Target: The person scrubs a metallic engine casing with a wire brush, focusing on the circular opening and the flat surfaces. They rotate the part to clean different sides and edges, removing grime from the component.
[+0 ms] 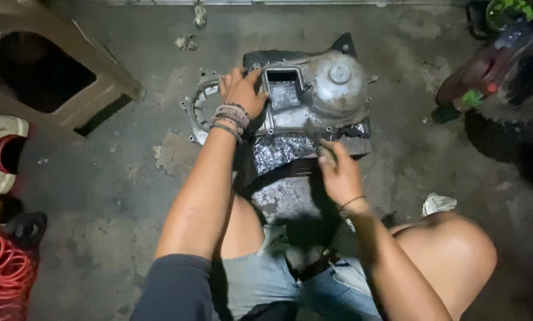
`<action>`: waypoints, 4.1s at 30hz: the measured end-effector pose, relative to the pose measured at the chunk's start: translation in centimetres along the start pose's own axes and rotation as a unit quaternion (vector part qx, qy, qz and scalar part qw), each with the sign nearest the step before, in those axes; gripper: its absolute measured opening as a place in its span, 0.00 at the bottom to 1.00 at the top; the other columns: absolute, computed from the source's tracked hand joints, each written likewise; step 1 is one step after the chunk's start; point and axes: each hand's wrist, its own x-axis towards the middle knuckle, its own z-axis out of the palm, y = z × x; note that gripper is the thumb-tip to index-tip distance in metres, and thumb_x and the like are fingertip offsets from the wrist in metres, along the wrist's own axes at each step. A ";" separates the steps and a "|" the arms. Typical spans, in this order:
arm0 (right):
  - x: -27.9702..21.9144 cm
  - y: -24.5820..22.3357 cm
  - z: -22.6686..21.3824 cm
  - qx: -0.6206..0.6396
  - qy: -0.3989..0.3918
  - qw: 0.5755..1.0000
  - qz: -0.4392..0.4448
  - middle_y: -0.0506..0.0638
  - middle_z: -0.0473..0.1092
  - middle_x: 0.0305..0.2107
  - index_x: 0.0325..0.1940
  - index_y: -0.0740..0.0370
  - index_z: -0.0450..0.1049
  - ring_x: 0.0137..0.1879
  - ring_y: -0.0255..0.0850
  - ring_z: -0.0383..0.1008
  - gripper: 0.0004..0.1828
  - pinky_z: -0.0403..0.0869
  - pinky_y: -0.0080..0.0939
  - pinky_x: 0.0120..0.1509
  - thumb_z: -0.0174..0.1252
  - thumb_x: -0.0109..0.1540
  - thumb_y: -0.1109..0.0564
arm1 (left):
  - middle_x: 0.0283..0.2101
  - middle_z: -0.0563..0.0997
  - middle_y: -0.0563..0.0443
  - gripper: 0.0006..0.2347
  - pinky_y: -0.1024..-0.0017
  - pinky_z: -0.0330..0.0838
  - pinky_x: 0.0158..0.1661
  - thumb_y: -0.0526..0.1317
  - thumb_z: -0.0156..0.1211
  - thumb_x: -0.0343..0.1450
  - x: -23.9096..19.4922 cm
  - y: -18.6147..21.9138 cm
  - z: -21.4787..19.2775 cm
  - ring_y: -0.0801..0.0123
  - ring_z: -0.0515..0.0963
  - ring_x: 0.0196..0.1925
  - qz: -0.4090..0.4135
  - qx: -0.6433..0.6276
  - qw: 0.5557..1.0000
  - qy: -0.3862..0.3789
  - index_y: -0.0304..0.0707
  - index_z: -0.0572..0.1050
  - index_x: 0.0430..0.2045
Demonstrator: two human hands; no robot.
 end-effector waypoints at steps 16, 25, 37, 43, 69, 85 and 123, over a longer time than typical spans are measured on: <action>9.7 3.3 -7.7 -0.128 -0.119 0.981 0.082 0.56 0.78 0.49 0.51 0.49 0.83 0.63 0.60 0.72 0.16 0.70 0.58 0.66 0.61 0.61 0.47 | 0.68 0.59 0.50 0.25 0.48 0.38 0.73 0.49 0.61 0.71 0.7 -0.4 0.5 0.53 0.55 0.74 0.009 0.031 0.999 0.004 0.64 0.67 0.66; 12.6 -0.1 -10.9 -0.391 -0.162 0.904 -0.052 0.57 0.81 0.41 0.47 0.51 0.83 0.53 0.63 0.79 0.17 0.75 0.65 0.56 0.59 0.60 0.45 | 0.70 0.58 0.46 0.25 0.45 0.36 0.73 0.46 0.62 0.72 0.1 0.5 -0.9 0.51 0.50 0.76 0.008 0.003 1.000 -0.007 0.57 0.67 0.67; 14.6 3.8 -11.6 -0.488 -0.116 0.826 -0.259 0.45 0.74 0.35 0.49 0.37 0.81 0.50 0.47 0.73 0.19 0.73 0.49 0.55 0.65 0.53 0.50 | 0.70 0.59 0.46 0.26 0.41 0.37 0.72 0.48 0.65 0.70 0.5 -0.8 -0.5 0.49 0.52 0.76 0.030 0.039 0.999 -0.006 0.58 0.67 0.66; 15.2 5.7 -13.7 -0.495 -0.065 0.833 -0.241 0.47 0.72 0.39 0.51 0.35 0.81 0.55 0.49 0.71 0.16 0.69 0.52 0.63 0.61 0.59 0.47 | 0.70 0.58 0.45 0.26 0.42 0.38 0.73 0.48 0.65 0.70 -0.1 0.2 -0.7 0.50 0.52 0.75 0.029 0.062 0.998 0.001 0.54 0.68 0.66; 16.1 8.5 -15.2 -0.389 -0.082 0.882 -0.254 0.51 0.68 0.34 0.49 0.42 0.77 0.52 0.53 0.70 0.09 0.71 0.56 0.55 0.60 0.64 0.50 | 0.70 0.58 0.40 0.24 0.37 0.38 0.71 0.45 0.67 0.67 -1.3 2.0 -0.6 0.46 0.52 0.76 0.007 0.135 0.988 0.073 0.51 0.70 0.59; 12.3 2.6 -8.9 -0.482 -0.056 0.832 -0.270 0.47 0.69 0.30 0.44 0.35 0.80 0.45 0.47 0.73 0.11 0.74 0.49 0.48 0.62 0.58 0.45 | 0.71 0.58 0.44 0.25 0.42 0.41 0.72 0.51 0.68 0.67 -0.9 0.4 -1.5 0.48 0.52 0.76 0.009 0.081 0.997 0.018 0.66 0.69 0.61; 10.7 -5.5 -3.8 -0.443 -0.137 0.860 -0.211 0.49 0.76 0.32 0.41 0.38 0.80 0.46 0.51 0.80 0.09 0.79 0.54 0.48 0.57 0.60 0.43 | 0.70 0.59 0.46 0.21 0.41 0.41 0.72 0.52 0.67 0.68 -0.2 -0.5 -1.4 0.47 0.53 0.76 0.038 0.061 0.997 -0.003 0.63 0.69 0.54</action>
